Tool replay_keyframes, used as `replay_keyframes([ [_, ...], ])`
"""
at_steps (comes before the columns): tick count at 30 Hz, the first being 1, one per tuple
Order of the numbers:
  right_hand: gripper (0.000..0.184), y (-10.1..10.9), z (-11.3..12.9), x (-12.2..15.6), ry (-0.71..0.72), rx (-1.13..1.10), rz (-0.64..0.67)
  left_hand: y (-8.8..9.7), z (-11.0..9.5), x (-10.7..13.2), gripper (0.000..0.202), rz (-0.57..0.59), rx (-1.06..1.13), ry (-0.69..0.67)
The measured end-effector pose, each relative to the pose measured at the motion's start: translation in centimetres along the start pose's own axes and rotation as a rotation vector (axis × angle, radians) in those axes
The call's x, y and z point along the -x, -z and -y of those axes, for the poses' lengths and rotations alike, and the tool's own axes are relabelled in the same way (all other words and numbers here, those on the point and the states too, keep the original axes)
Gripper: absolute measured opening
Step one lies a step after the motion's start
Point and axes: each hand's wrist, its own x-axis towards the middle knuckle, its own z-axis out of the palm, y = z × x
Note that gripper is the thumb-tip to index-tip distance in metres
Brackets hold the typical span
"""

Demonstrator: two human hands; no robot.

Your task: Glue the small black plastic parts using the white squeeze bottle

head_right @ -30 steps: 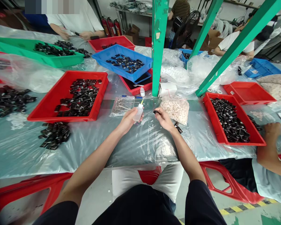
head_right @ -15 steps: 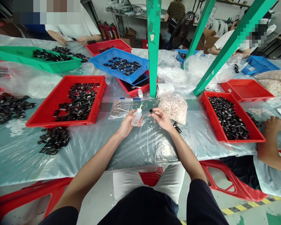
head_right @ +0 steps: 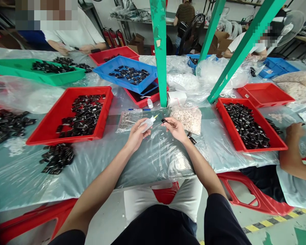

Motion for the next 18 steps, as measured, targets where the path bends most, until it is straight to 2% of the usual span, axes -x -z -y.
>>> replay_keyframes([
  [6, 0.048, -0.04, 0.29, 0.18, -0.003, -0.012, 0.035, 0.15, -0.27, 0.29, 0.040, 0.007, 0.083, 0.003],
  [18, 0.047, -0.15, 0.34, 0.35, -0.016, -0.037, 0.022, 0.31, -0.06, -0.20, 0.046, -0.071, 0.169, 0.018],
])
